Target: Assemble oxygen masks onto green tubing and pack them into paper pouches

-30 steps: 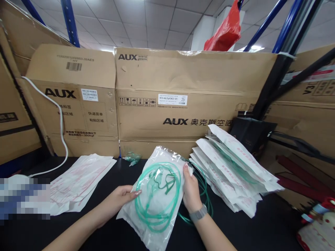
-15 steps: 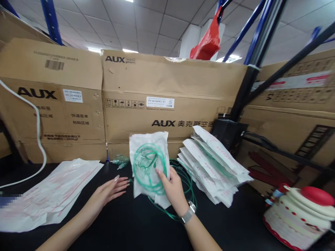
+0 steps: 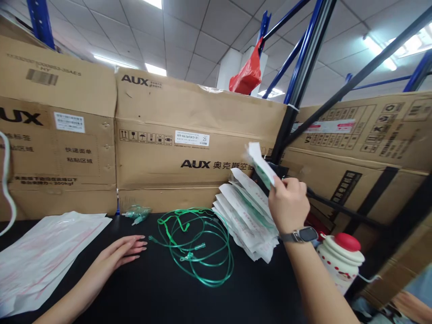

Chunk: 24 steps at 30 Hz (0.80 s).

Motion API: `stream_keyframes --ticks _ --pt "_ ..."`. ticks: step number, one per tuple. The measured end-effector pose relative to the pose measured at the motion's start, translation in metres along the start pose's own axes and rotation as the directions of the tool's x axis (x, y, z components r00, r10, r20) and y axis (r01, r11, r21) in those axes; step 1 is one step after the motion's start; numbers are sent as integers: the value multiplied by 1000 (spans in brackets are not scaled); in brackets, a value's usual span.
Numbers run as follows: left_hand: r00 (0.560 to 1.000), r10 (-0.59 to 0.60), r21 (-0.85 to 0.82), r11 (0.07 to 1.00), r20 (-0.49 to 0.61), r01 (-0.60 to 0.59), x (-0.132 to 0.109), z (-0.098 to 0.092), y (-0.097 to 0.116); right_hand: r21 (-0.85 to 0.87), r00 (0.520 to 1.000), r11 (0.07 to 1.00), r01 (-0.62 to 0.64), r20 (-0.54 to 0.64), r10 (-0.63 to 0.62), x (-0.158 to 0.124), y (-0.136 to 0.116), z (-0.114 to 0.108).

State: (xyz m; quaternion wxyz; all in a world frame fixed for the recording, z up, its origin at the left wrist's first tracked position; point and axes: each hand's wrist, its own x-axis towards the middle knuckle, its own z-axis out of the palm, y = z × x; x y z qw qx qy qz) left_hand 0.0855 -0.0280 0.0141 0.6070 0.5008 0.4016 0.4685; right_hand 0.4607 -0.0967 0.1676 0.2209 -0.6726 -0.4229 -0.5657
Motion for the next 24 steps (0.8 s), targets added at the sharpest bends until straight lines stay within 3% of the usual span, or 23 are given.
stream_keyframes --ticks 3,5,10,15,18,24 --pt "1000 -5 4 1000 -20 5 0 1 1 -54 961 984 170 228 -154 -4 2 22" --pt "1000 -7 8 1000 -27 7 -1 1 3 -47 943 977 207 274 -187 -7 0 33" --pt "1000 -14 5 1000 -20 14 0 -1 2 -36 930 974 226 305 -204 -4 -5 48" --pt "1000 -7 22 1000 -3 7 3 -4 -4 -2 888 951 308 359 -287 0 -12 54" --pt "1000 -2 22 1000 -7 2 4 -5 -5 7 874 943 334 373 -312 -2 -16 51" --pt "1000 -6 28 1000 -15 6 2 -2 0 -37 899 959 282 360 -250 -8 -22 36"
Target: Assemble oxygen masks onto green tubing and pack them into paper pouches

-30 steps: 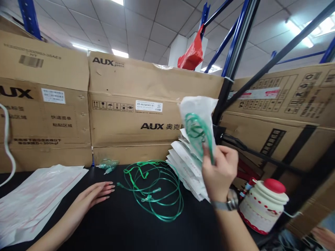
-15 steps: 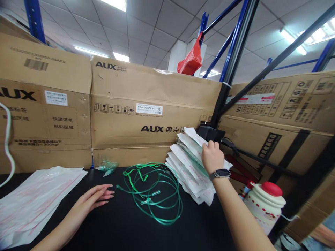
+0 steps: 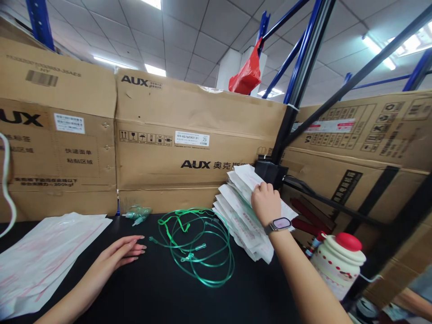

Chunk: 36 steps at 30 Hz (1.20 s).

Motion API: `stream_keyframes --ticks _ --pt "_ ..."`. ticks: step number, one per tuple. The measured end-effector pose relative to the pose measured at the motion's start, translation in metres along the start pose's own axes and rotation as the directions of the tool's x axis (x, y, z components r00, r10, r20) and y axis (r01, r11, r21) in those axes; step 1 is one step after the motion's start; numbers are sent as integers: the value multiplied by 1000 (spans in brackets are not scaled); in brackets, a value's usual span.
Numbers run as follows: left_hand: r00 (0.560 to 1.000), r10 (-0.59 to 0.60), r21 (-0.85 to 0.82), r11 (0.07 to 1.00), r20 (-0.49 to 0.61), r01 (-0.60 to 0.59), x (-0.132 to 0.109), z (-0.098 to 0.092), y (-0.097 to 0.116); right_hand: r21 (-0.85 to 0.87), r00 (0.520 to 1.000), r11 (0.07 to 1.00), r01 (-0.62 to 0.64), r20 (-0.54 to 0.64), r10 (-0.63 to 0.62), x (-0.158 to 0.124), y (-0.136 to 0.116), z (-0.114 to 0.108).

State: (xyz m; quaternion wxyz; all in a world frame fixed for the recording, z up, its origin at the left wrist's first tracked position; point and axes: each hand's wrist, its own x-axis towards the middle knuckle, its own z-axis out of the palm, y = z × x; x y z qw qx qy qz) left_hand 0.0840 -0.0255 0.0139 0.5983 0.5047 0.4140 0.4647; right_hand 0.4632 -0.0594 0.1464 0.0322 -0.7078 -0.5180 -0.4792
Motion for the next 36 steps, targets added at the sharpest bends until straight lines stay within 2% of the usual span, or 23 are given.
stream_keyframes --ticks 6,12,18,21,26,31,36 --pt "1000 -1 2 1000 8 1 1 -2 -3 -11 997 997 -82 -2 82 -5 -2 -4" --pt "1000 3 2 1000 9 -3 1 -2 -2 23 996 996 -84 46 83 -7 1 -5" --pt "1000 0 0 1000 9 0 2 -2 -3 97 989 989 -108 112 97 14 0 -5" --pt "1000 -3 4 1000 8 3 3 -4 -4 180 974 981 -65 226 23 29 -8 7" --pt "1000 2 4 1000 23 -2 8 -7 -8 296 904 955 -35 417 -96 34 -32 36" --pt "1000 0 -4 1000 23 1 10 -8 -10 313 870 947 -70 484 -95 25 -48 61" --pt "1000 1 -5 1000 22 -1 8 -6 -5 312 874 948 -57 475 -103 19 -53 81"
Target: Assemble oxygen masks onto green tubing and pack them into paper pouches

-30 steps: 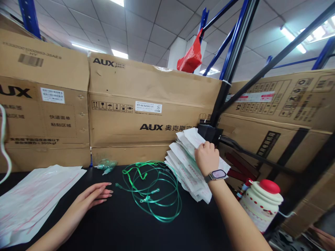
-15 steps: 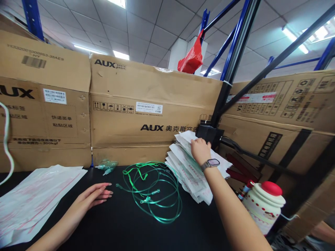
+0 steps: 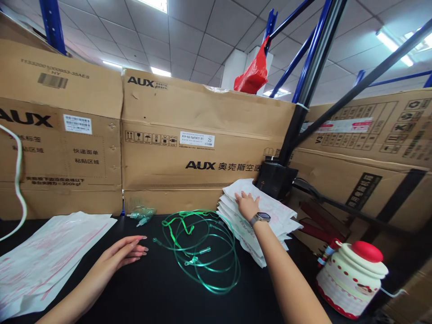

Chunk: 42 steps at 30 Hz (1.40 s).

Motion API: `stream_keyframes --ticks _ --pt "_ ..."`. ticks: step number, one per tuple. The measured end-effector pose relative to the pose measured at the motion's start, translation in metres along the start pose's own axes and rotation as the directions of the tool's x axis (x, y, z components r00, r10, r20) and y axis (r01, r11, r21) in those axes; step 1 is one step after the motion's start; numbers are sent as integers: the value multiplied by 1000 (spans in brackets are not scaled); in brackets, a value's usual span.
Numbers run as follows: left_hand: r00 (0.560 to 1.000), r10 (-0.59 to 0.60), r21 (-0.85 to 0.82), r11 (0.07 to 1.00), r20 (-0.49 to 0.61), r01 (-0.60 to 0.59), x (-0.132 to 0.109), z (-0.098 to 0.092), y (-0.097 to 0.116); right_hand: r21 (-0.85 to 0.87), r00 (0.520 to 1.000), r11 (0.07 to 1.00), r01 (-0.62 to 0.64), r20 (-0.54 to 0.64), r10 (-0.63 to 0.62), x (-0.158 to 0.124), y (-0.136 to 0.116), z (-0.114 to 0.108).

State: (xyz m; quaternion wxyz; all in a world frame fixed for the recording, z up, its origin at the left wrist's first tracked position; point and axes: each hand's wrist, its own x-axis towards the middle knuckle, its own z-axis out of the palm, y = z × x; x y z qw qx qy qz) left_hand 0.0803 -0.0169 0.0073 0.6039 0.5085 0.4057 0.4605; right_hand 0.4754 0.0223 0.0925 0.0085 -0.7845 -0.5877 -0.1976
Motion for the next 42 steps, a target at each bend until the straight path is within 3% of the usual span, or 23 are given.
stream_keyframes --ticks 9,23,27,28,30,32,36,42 --pt "1000 -12 11 1000 0 12 -1 0 -1 -42 982 997 60 -179 -67 -15 -1 -5" --pt "1000 -11 10 1000 -2 11 2 -1 -3 34 882 989 141 -458 -109 -36 1 -39" --pt "1000 5 3 1000 1 -5 2 -1 -5 120 818 959 255 -555 -149 -60 -32 -58" --pt "1000 8 4 1000 -5 -8 1 -1 -5 242 781 903 354 -609 -142 -68 -44 -61" --pt "1000 9 14 1000 -26 -9 0 0 -3 429 755 753 499 -642 -135 -83 -71 -63" --pt "999 10 26 1000 -46 -9 -2 2 0 522 769 647 555 -619 -160 -93 -96 -59" --pt "998 20 17 1000 -56 -19 -5 6 5 611 822 554 565 -475 -314 -93 -142 -41" --pt "986 22 -20 999 -166 -26 -5 13 -5 656 810 498 568 -338 -478 -65 -224 -8"
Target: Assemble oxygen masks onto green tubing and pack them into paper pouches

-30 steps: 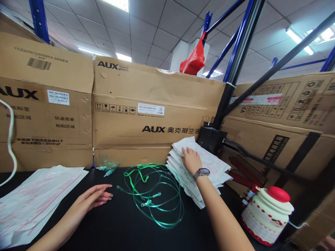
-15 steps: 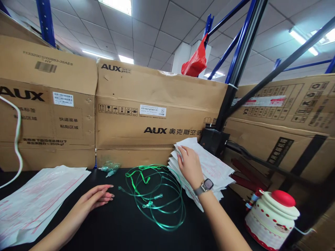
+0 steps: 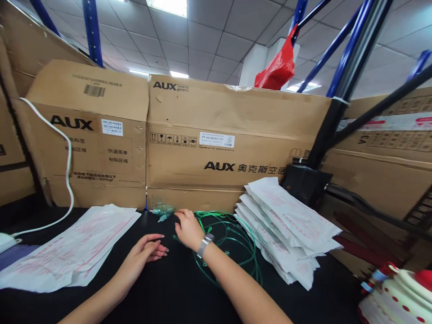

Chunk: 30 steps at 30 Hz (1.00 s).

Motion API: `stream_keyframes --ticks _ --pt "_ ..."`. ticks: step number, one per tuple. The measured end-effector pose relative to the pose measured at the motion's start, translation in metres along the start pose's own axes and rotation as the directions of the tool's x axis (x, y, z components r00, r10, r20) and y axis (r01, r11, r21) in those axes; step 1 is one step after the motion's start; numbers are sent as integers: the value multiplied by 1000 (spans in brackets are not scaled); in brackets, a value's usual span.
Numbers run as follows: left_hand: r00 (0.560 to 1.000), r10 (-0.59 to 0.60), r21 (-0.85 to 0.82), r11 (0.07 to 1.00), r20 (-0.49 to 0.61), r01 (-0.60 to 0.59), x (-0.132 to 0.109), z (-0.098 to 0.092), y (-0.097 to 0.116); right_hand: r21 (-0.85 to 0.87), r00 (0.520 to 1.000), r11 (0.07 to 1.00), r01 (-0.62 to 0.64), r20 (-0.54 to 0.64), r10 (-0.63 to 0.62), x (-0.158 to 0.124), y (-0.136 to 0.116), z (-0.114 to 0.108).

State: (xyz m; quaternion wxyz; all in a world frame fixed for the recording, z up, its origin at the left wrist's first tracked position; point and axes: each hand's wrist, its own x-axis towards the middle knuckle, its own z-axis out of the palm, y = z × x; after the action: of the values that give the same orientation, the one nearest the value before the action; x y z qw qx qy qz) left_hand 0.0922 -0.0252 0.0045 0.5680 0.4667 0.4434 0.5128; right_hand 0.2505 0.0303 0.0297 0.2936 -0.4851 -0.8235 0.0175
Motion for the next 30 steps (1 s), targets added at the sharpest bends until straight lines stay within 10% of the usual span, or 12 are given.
stream_keyframes --ticks 10,19,30 --pt "996 67 -35 997 -60 -69 6 1 -15 13 967 967 -254 42 253 52 0 67" --pt "988 21 -41 999 -152 -27 7 -4 -11 375 975 900 -221 53 218 15 -14 41" --pt "994 -109 -61 992 -21 107 -11 21 -21 855 923 418 -308 163 347 -61 -4 -11"
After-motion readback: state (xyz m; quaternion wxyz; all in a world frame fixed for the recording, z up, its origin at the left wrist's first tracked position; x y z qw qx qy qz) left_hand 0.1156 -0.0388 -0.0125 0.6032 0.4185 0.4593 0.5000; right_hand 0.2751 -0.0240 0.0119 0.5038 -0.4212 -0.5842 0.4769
